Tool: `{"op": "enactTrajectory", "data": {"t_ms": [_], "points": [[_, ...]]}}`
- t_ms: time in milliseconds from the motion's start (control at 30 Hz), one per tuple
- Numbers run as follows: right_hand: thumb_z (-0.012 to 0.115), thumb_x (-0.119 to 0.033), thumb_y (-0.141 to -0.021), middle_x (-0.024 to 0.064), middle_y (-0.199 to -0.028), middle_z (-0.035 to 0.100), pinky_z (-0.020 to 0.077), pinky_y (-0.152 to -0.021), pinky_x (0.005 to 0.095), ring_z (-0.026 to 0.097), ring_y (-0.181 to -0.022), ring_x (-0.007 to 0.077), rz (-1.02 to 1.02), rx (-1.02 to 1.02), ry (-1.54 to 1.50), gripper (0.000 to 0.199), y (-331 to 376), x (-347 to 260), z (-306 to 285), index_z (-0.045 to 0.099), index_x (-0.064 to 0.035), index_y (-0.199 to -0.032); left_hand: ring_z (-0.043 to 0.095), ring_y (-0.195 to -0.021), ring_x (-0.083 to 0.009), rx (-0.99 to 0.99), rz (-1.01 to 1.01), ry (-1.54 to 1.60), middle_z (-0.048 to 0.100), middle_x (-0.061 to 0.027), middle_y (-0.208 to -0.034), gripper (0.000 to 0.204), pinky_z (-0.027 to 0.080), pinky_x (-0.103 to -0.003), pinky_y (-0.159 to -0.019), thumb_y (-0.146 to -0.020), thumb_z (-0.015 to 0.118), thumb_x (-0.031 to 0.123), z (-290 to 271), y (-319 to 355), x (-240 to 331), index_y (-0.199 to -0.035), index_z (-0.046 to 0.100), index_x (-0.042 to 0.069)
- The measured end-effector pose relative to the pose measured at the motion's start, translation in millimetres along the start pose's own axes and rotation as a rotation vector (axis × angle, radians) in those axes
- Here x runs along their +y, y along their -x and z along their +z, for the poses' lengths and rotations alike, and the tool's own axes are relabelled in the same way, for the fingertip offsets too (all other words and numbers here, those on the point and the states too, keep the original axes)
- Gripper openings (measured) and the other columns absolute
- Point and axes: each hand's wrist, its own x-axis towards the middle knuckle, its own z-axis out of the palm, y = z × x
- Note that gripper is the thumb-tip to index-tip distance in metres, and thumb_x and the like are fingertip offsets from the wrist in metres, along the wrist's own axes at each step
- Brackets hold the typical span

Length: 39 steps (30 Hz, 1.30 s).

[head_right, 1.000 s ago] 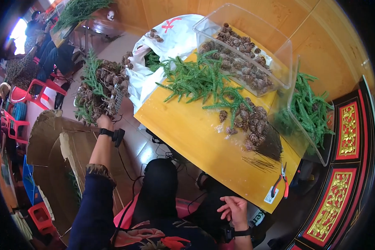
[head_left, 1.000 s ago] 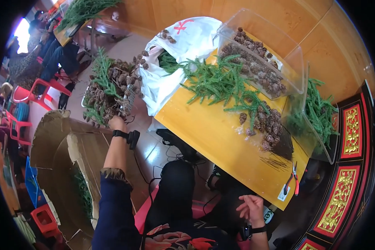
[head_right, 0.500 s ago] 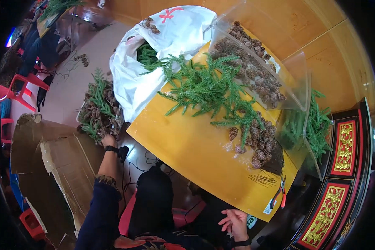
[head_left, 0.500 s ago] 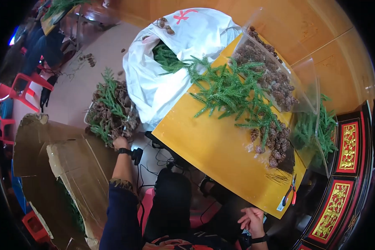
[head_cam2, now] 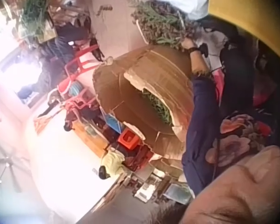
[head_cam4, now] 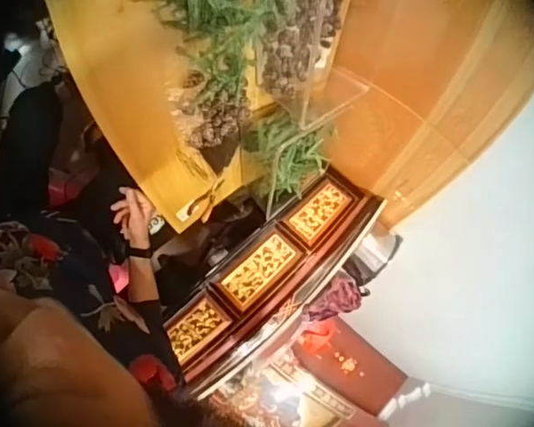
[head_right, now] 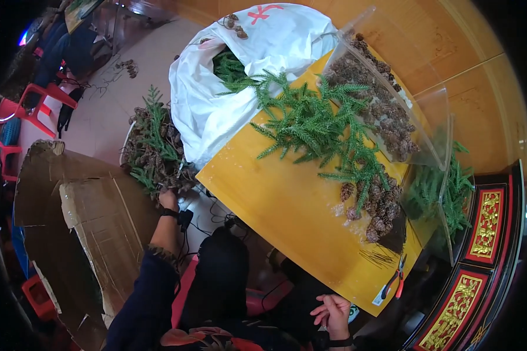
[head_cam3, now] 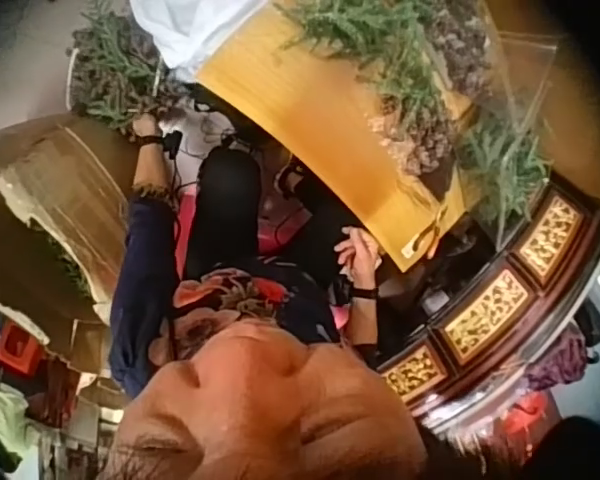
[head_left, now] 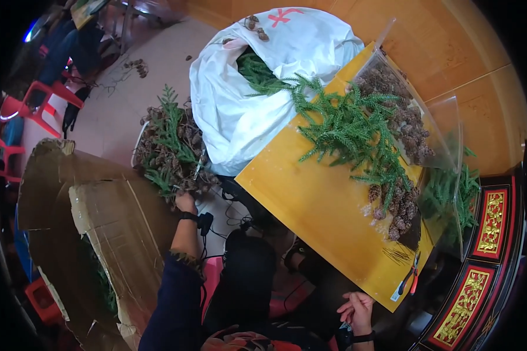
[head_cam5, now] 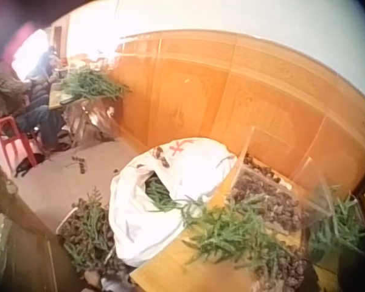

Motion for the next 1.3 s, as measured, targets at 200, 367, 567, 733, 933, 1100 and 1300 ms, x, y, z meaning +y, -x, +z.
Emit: {"op": "enactTrajectory", "data": {"t_ms": [200,367,567,733,933,1100,1300], "points": [[0.045,-0.018,-0.09,0.0171,-0.058,0.061,0.0288,-0.026,0.0167,0.052,-0.033,0.0139,-0.022,-0.034,-0.019,0.026,0.4,2.6,-4.9,0.057,0.004,-0.085,0.055,-0.069,-0.0144,-0.215,-0.245,0.195,0.056,-0.0099,-0.081,0.034,0.045,-0.026,-0.05,-0.08,0.056,0.006,-11.7,77.5,69.5,-0.111,0.045,0.001],[0.049,-0.018,-0.089,0.0154,-0.063,0.063,0.0323,-0.03,0.0151,0.056,-0.039,0.0134,0.004,-0.095,-0.039,0.023,0.6,1.2,-13.2,0.06,0.0026,-0.09,0.052,-0.068,-0.0087,-0.364,0.458,0.242,0.058,-0.0055,-0.086,0.026,0.042,-0.019,-0.057,-0.084,0.055,0.01,-5.4,124.0,238.3,-0.11,0.051,0.004],[0.05,-0.019,-0.089,0.0142,-0.065,0.064,0.0328,-0.031,0.0148,0.057,-0.04,0.0128,0.016,-0.166,-0.05,0.024,-0.1,-2.5,-17.6,0.06,0.0019,-0.092,0.06,-0.082,-0.0181,-0.565,1.082,-0.047,0.062,-0.0104,-0.091,0.015,0.047,-0.028,-0.071,-0.084,0.052,0.007,80.0,133.2,382.4,-0.095,0.06,0.0],[0.051,-0.02,-0.089,0.0137,-0.065,0.064,0.0329,-0.031,0.0147,0.057,-0.041,0.0125,0.02,-0.194,-0.095,0.024,-0.5,1.3,-23.2,0.06,0.0021,-0.093,0.057,-0.092,-0.0307,-0.858,1.067,-0.536,0.058,-0.0173,-0.102,0.025,0.046,-0.036,-0.08,-0.076,0.06,0.019,188.5,65.9,356.3,-0.096,0.061,0.003],[0.047,-0.015,-0.089,0.016,-0.066,0.064,0.0357,-0.032,0.0151,0.058,-0.042,0.0129,0.104,-0.143,-0.046,0.023,1.8,4.5,-22.2,0.059,0.0043,-0.093,0.045,-0.107,-0.0416,-0.567,1.469,-0.713,0.046,-0.0263,-0.116,0.054,0.037,-0.045,-0.091,-0.073,0.061,0.026,248.8,30.1,323.3,-0.121,0.042,0.011],[0.051,-0.019,-0.088,0.0103,-0.065,0.063,0.0326,-0.031,0.0164,0.053,-0.039,0.011,0.157,-0.128,0.007,0.023,3.8,-3.2,-16.8,0.061,0.0003,-0.096,0.034,-0.113,-0.0524,-0.851,1.105,-1.119,0.036,-0.0303,-0.125,0.067,0.028,-0.05,-0.098,-0.075,0.057,0.033,273.1,-11.8,337.0,-0.133,0.027,0.018],[0.05,-0.018,-0.089,0.0108,-0.067,0.064,0.0333,-0.032,0.0158,0.054,-0.04,0.0108,0.196,-0.121,0.007,0.023,2.7,-9.6,-19.3,0.061,0.0005,-0.096,0.028,-0.118,-0.0508,-1.179,1.127,-1.348,0.027,-0.0285,-0.133,0.059,0.024,-0.054,-0.099,-0.08,0.047,0.039,278.0,-16.9,335.2,-0.133,0.03,0.019]]}}
